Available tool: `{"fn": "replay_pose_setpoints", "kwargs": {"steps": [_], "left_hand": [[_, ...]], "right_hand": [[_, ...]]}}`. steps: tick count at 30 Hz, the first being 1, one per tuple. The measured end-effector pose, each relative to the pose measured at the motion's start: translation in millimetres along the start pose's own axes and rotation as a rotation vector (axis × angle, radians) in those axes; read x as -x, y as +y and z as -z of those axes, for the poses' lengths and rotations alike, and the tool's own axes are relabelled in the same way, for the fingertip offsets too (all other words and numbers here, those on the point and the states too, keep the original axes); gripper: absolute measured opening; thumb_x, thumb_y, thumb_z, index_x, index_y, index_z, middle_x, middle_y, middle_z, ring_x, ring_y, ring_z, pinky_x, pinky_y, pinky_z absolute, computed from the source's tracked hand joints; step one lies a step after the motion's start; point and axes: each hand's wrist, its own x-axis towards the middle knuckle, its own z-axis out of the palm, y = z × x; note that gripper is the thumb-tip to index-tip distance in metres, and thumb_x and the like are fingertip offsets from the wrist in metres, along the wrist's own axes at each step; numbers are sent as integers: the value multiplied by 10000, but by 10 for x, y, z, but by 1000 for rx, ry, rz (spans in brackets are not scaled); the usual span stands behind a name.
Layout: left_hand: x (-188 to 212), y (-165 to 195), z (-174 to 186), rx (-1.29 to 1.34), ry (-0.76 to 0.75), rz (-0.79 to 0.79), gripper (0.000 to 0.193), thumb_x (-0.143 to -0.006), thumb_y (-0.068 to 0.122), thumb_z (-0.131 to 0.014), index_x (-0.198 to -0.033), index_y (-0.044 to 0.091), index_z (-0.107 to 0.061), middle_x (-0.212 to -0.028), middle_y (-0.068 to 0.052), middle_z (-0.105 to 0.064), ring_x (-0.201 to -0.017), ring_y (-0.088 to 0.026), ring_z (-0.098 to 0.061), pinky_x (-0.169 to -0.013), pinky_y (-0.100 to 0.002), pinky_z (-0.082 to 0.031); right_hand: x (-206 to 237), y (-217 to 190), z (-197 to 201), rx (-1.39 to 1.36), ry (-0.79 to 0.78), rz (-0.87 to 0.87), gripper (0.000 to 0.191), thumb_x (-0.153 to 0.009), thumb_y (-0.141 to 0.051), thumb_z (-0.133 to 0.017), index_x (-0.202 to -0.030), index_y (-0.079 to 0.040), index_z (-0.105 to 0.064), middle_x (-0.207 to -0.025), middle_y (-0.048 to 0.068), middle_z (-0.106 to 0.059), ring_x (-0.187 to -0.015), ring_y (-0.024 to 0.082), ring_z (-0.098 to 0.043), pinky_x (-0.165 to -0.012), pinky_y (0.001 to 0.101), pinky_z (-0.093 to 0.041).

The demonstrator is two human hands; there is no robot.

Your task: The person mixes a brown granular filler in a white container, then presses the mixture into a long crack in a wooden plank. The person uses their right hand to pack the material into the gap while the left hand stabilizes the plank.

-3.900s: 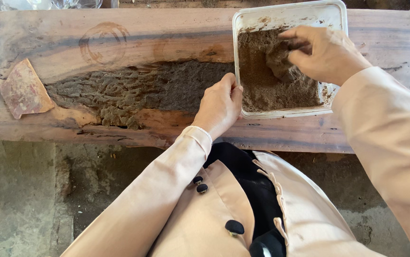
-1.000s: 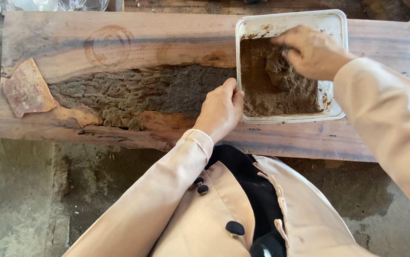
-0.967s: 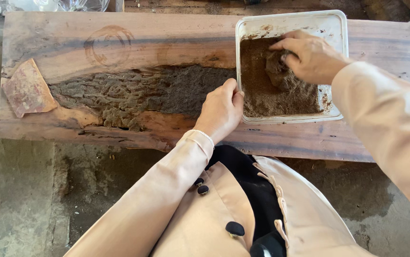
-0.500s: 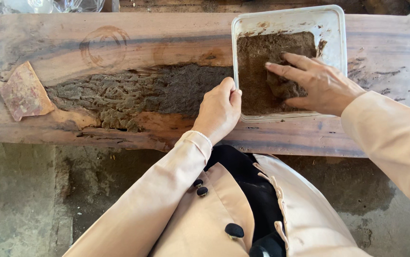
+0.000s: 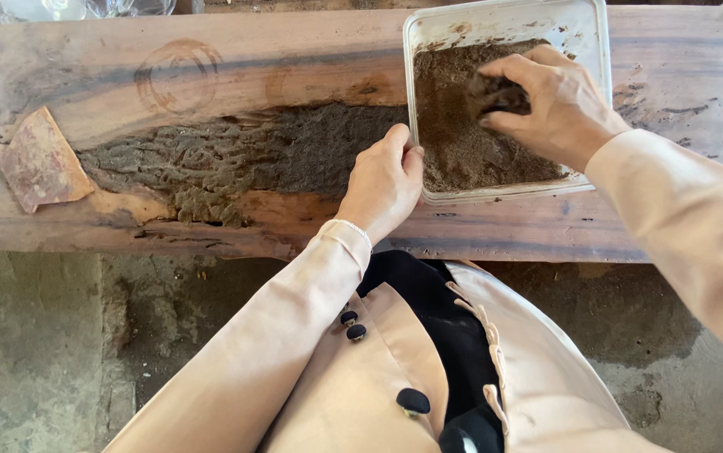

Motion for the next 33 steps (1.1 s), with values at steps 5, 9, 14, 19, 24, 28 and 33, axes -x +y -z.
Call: {"fn": "replay_pose_setpoints", "kwargs": {"steps": [5, 9, 14, 19, 24, 28, 33], "left_hand": [[1, 8, -1, -4, 8, -26, 176, -992, 215, -532, -969, 49, -586, -858, -173, -738, -731, -317, -771, -754, -432, -592], [-38, -66, -51, -114, 99, -133, 188, -986, 207, -576, -964, 21, -587, -949, -199, -727, -883, -412, -700, -785, -486, -545], [-62, -112, -64, -88, 88, -160, 164, -984, 197, -566, -969, 37, -599, -945, -189, -734, -897, -399, -709, -808, -486, -544], [-23, -18, -20, 55, -8, -36, 167, -995, 195, -541, -964, 35, -577, -861, -169, -731, -663, -280, -766, -678, -414, -602], [25, 109, 19, 113, -12, 3, 169, -996, 179, -532, -959, 17, -563, -837, -143, -709, -549, -211, -747, -517, -337, -619], [29, 147, 50, 93, -60, 50, 182, -1019, 190, -506, -964, 24, -556, -820, -143, -720, -540, -209, -757, -536, -346, -614], [49, 147, 40, 166, -49, 78, 191, -1008, 181, -515, -947, 3, -548, -827, -159, -716, -542, -217, -751, -504, -362, -619]], "right_hand": [[15, -182, -211, 89, 159, 255, 560, -930, -161, -764, -1460, -56, -618, -1249, 206, -671, -1056, 315, -678, -932, 414, -576], [10, -271, -322, 246, 178, 249, 469, -908, -143, -754, -1364, -78, -672, -1221, 146, -703, -1058, 309, -693, -931, 402, -599], [-90, -151, -93, 89, 151, 415, 432, -918, -135, -741, -1337, -59, -669, -1247, 173, -686, -1044, 323, -698, -907, 414, -576], [-157, -56, -9, -15, 78, 18, 406, -1036, -246, -690, -1406, -93, -624, -1202, 231, -635, -995, 368, -681, -898, 456, -550], [-198, -168, -237, 346, 340, 227, 292, -1010, -313, -725, -1233, -128, -691, -1205, 240, -657, -1013, 384, -690, -905, 443, -581], [-71, -346, -213, -191, -43, -37, 366, -986, -218, -682, -1269, -13, -573, -1094, 185, -712, -923, 311, -722, -829, 437, -582], [168, -728, -263, -75, -10, -36, 298, -868, -193, -790, -1113, -50, -697, -1040, 175, -735, -902, 326, -728, -817, 450, -596]]}}
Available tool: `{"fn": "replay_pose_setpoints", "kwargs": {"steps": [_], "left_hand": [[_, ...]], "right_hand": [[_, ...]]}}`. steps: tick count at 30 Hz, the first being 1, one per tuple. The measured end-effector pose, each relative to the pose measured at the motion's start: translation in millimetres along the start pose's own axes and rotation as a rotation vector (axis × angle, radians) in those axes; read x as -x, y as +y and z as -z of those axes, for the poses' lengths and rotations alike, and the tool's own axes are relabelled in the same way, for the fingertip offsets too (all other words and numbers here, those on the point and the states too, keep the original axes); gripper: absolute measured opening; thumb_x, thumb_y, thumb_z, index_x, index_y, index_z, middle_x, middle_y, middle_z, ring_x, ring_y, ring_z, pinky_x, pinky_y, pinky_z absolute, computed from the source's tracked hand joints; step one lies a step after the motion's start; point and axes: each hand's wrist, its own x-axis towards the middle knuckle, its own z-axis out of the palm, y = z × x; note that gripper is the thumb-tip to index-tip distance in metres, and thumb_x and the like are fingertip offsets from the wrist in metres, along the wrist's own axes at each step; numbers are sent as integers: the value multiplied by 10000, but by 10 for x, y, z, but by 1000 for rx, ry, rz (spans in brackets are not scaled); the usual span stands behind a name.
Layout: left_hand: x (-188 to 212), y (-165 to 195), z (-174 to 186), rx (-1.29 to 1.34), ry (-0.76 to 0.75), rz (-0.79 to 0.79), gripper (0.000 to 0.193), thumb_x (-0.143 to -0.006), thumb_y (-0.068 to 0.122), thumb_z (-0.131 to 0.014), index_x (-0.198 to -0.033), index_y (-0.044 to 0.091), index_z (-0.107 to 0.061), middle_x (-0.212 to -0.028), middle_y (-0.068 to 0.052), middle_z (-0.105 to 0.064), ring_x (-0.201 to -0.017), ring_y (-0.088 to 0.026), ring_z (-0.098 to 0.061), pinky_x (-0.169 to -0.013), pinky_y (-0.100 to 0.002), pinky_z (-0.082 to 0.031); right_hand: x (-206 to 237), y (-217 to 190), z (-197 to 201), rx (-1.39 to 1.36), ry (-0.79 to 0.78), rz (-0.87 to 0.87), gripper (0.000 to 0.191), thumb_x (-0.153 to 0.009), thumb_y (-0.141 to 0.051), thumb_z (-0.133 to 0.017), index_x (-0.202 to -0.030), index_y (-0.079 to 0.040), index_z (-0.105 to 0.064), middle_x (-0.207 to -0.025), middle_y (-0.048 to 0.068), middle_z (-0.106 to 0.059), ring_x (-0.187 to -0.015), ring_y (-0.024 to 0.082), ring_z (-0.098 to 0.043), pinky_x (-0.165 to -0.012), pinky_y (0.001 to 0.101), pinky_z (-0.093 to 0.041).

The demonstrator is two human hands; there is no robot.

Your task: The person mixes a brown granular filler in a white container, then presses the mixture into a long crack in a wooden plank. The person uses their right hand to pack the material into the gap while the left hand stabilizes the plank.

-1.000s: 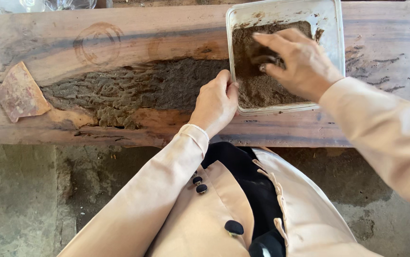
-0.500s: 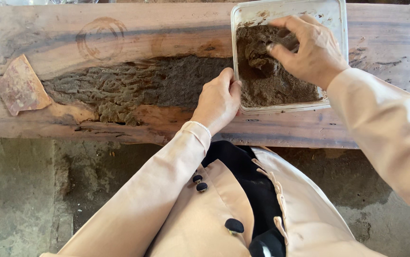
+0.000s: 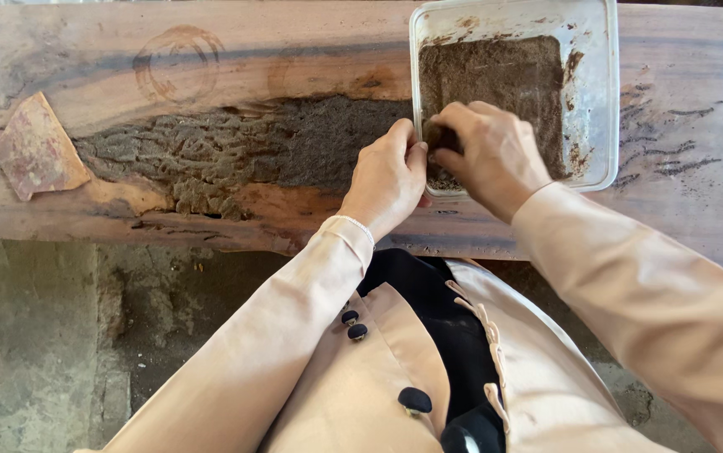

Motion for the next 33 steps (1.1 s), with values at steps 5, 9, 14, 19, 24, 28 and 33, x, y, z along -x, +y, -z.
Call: {"fn": "replay_pose_setpoints", "kwargs": {"steps": [5, 9, 14, 19, 24, 28, 33], "left_hand": [[-15, -36, 4, -31, 5, -74, 177, -1003, 170, -523, -950, 3, -553, -851, -156, -713, -543, -227, -757, -505, -360, -607], [-36, -74, 8, -27, -6, -77, 182, -1007, 175, -525, -956, 2, -550, -837, -160, -709, -569, -226, -761, -524, -344, -632], [-29, -85, 1, 10, -6, -67, 172, -1000, 168, -519, -966, 4, -558, -861, -154, -699, -574, -229, -764, -516, -344, -629], [-25, -83, -1, -42, 0, -81, 190, -1006, 178, -528, -956, -2, -553, -878, -158, -705, -570, -227, -762, -521, -340, -618], [-61, -146, -14, -18, -29, -38, 172, -998, 173, -520, -946, 11, -550, -888, -152, -705, -579, -219, -763, -512, -341, -630], [-78, -168, -30, -194, 90, -237, 171, -1025, 165, -565, -946, 12, -569, -859, -155, -722, -638, -243, -732, -583, -369, -579], [-39, -96, -12, -108, -2, -84, 196, -1018, 180, -528, -939, 1, -541, -841, -143, -711, -563, -216, -751, -531, -349, -598]], "right_hand": [[-237, 252, 74, -197, -160, -155, 230, -922, -194, -724, -1128, -92, -709, -1118, 123, -728, -979, 275, -731, -871, 384, -598], [-276, 616, 226, -318, 57, -103, 211, -983, -175, -703, -1149, -46, -692, -1235, 177, -649, -1082, 295, -690, -928, 403, -585], [-90, 599, 321, 52, 55, 172, 478, -917, -151, -701, -1378, -41, -646, -1294, 258, -604, -1156, 380, -606, -1018, 473, -495], [-166, 392, 403, 7, 5, -185, 417, -1044, -345, -628, -1409, -146, -626, -1328, 198, -604, -1159, 344, -625, -1008, 469, -516], [-275, 233, 158, 155, -23, -178, 546, -941, -398, -718, -1447, -242, -585, -1306, 230, -563, -1035, 391, -633, -875, 513, -538], [-269, 250, -17, 155, 33, -125, 464, -915, -242, -759, -1368, -214, -662, -1221, 186, -643, -1028, 337, -663, -871, 461, -582], [-326, 413, 54, 24, 4, -126, 372, -937, -185, -739, -1306, -156, -703, -1155, 144, -675, -962, 286, -691, -879, 409, -599]]}}
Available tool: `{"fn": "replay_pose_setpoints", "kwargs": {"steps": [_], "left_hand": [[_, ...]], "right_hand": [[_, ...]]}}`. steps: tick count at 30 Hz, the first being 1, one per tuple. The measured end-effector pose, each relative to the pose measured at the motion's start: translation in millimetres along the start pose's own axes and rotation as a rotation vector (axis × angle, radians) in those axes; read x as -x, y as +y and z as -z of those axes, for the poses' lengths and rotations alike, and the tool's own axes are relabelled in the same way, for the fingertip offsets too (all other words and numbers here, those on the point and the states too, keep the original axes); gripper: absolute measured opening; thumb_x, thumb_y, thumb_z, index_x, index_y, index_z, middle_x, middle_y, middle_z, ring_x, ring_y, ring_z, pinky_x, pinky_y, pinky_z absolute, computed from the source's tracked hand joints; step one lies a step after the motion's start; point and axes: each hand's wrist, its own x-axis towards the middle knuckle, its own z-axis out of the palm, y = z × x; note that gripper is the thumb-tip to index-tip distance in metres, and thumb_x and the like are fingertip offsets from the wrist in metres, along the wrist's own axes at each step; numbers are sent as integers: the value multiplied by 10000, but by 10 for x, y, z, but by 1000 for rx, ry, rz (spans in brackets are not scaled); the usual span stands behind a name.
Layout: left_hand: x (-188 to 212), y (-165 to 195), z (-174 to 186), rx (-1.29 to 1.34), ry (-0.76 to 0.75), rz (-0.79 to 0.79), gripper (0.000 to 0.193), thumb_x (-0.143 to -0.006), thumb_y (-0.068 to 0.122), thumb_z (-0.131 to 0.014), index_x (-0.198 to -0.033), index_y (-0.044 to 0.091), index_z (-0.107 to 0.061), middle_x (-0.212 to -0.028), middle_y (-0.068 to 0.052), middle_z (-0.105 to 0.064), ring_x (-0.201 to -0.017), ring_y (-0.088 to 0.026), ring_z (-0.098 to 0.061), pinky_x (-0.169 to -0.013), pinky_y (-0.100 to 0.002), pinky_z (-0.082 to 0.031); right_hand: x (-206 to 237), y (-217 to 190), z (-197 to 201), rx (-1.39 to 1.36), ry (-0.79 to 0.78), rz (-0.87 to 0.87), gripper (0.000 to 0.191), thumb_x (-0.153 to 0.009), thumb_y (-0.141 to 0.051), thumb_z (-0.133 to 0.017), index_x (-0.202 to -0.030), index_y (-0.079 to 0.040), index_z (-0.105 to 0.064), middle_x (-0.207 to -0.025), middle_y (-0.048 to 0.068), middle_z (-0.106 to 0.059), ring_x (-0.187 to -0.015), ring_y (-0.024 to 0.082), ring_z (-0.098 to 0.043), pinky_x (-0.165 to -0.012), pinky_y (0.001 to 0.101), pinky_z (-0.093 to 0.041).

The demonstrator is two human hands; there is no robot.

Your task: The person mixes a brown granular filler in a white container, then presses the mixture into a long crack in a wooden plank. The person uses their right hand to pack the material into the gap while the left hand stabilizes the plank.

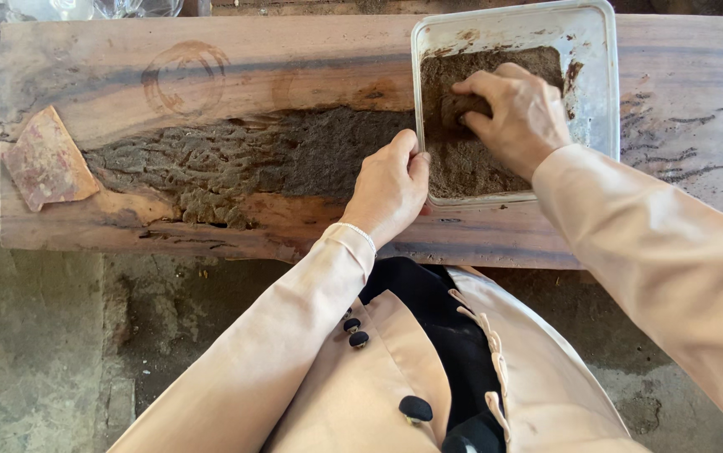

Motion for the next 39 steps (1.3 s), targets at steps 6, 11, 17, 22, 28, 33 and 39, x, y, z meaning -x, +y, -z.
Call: {"fn": "replay_pose_setpoints", "kwargs": {"steps": [6, 11, 17, 22, 28, 33, 39], "left_hand": [[6, 43, 20, 55, -13, 35, 189, -1003, 185, -525, -949, 6, -548, -869, -139, -704, -559, -211, -755, -536, -344, -619], [-13, 14, 12, 64, -7, 4, 204, -1019, 187, -524, -946, -3, -541, -860, -157, -708, -587, -213, -768, -546, -336, -626], [5, 19, 6, 78, 2, 11, 178, -1003, 173, -535, -945, 6, -542, -870, -155, -703, -584, -219, -768, -525, -338, -623], [-2, 47, 20, 95, -19, 41, 175, -1006, 168, -517, -937, 9, -541, -875, -138, -707, -589, -203, -769, -524, -331, -628], [2, 48, 32, 95, -20, 46, 175, -1009, 169, -525, -947, 7, -551, -846, -150, -709, -581, -206, -764, -531, -329, -619], [11, 36, 18, 130, -10, -3, 189, -1014, 164, -527, -936, -8, -539, -869, -155, -707, -594, -211, -771, -524, -327, -632], [9, 24, 16, 134, -8, -11, 173, -1006, 158, -523, -936, 1, -540, -879, -146, -701, -602, -217, -777, -515, -326, -640]], "right_hand": [[131, 135, 323, -17, -90, -68, 443, -1152, -358, -541, -1512, -100, -528, -1281, 223, -647, -1075, 323, -637, -927, 480, -512], [52, 201, 622, 184, -233, 89, 877, -873, -456, -723, -1626, -169, -376, -1455, 237, -535, -1164, 433, -560, -955, 566, -459], [-139, 171, 349, 255, -272, 137, 844, -783, -362, -852, -1526, -191, -491, -1363, 170, -570, -1192, 324, -563, -1050, 479, -454], [-98, 130, 235, 171, -119, 225, 478, -861, -242, -817, -1308, -118, -701, -1182, 146, -698, -1012, 283, -690, -954, 397, -578], [-64, 321, 494, 9, -73, 173, 346, -980, -126, -677, -1319, -54, -672, -1179, 196, -704, -939, 300, -723, -862, 394, -622], [338, 505, 565, 496, 190, 477, 432, -888, -242, -733, -1288, -80, -729, -1405, 332, -604, -1039, 387, -699, -827, 374, -610], [510, 349, 566, 416, -143, 67, 503, -991, -254, -653, -1481, -173, -569, -1353, 165, -650, -839, 301, -721, -758, 430, -619]]}}
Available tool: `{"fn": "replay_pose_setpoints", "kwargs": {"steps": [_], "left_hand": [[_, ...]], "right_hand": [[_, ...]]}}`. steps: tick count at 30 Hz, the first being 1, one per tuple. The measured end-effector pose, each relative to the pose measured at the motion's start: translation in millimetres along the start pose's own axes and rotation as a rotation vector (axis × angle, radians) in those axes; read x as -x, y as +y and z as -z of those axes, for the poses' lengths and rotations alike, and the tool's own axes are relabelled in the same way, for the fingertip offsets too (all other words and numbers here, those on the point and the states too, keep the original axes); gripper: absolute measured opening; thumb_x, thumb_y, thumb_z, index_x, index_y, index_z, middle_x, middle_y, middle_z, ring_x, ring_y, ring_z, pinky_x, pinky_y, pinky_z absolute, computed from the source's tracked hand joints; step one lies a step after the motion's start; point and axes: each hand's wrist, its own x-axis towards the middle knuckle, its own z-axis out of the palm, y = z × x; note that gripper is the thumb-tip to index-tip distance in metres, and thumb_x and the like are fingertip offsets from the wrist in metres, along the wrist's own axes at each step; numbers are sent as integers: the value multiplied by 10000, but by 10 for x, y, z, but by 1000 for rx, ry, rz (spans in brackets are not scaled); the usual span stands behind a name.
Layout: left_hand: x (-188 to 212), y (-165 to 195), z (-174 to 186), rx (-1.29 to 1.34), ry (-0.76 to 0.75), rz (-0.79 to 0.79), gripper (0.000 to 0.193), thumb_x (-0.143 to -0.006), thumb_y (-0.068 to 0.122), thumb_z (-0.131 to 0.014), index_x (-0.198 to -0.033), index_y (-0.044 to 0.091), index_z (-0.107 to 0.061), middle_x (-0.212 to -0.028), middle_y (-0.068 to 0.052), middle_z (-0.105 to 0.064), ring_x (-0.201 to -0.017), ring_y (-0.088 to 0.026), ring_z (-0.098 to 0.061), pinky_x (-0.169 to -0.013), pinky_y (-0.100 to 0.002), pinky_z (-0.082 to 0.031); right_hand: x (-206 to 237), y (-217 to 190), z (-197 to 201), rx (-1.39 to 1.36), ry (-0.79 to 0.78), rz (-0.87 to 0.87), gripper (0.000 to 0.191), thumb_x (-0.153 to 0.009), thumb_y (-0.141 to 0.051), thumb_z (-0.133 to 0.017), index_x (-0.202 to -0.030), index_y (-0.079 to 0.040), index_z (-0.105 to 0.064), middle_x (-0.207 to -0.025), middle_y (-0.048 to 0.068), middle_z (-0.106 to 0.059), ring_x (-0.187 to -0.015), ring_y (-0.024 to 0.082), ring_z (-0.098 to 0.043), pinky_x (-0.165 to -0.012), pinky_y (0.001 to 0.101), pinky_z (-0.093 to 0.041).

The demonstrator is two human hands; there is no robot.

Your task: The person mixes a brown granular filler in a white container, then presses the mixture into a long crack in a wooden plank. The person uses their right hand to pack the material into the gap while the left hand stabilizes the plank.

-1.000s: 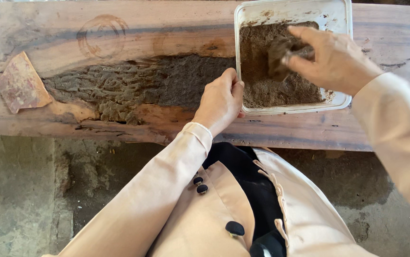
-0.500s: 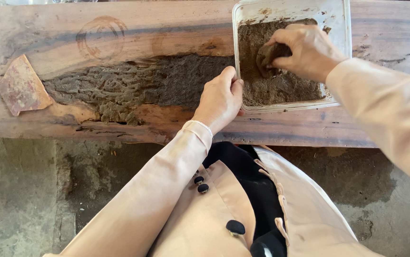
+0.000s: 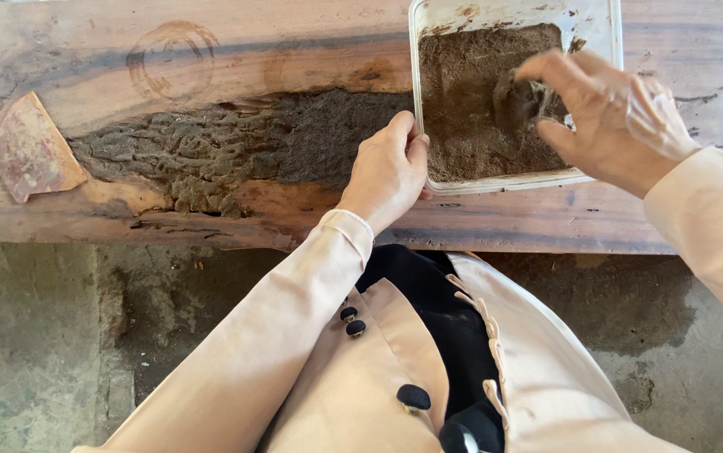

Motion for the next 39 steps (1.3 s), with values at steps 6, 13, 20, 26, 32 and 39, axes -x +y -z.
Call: {"fn": "replay_pose_setpoints", "kwargs": {"steps": [6, 13, 20, 26, 32, 39], "left_hand": [[4, -12, -3, 8, -4, 36, 176, -1013, 166, -527, -934, 9, -540, -863, -146, -697, -605, -215, -776, -516, -324, -643], [-7, -2, 0, -23, -14, 29, 193, -1014, 169, -526, -913, 5, -522, -877, -139, -693, -602, -208, -771, -506, -325, -635], [-6, -1, 11, -43, -7, 20, 194, -1014, 171, -531, -917, 3, -527, -874, -150, -700, -600, -206, -773, -533, -324, -632], [-1, -22, -4, -22, -1, 16, 188, -1009, 166, -533, -904, 10, -522, -872, -145, -693, -593, -211, -772, -519, -327, -637], [-10, -39, -9, -49, 13, 18, 186, -1006, 166, -540, -908, 9, -520, -811, -139, -692, -572, -220, -767, -492, -341, -611], [-6, -35, -2, -66, 6, -8, 180, -1011, 172, -525, -939, 8, -539, -866, -150, -700, -576, -213, -767, -524, -327, -622]], "right_hand": [[-160, 10, -195, 5, -16, 32, 532, -996, -369, -691, -1497, -232, -578, -1432, 202, -563, -629, 279, -747, -720, 452, -614], [-342, -3, -172, -53, -21, -18, 406, -1033, -317, -652, -1426, -216, -646, -1047, 170, -743, -730, 265, -683, -645, 372, -621], [-206, 147, 76, 103, -322, -78, 454, -1001, -335, -581, -1455, -337, -568, -1182, 133, -712, -732, 280, -740, -740, 420, -627], [-137, -2, 56, 62, -269, -93, 465, -995, -375, -629, -1440, -266, -550, -1248, 173, -649, -1001, 331, -710, -931, 477, -582], [-195, -108, -49, 97, -202, -29, 399, -973, -284, -654, -1353, -190, -577, -1258, 195, -598, -1015, 367, -691, -880, 442, -610], [-287, -47, 50, -199, -50, -46, 347, -946, -259, -676, -1291, -224, -677, -1246, 134, -654, -1019, 338, -674, -897, 470, -556]]}}
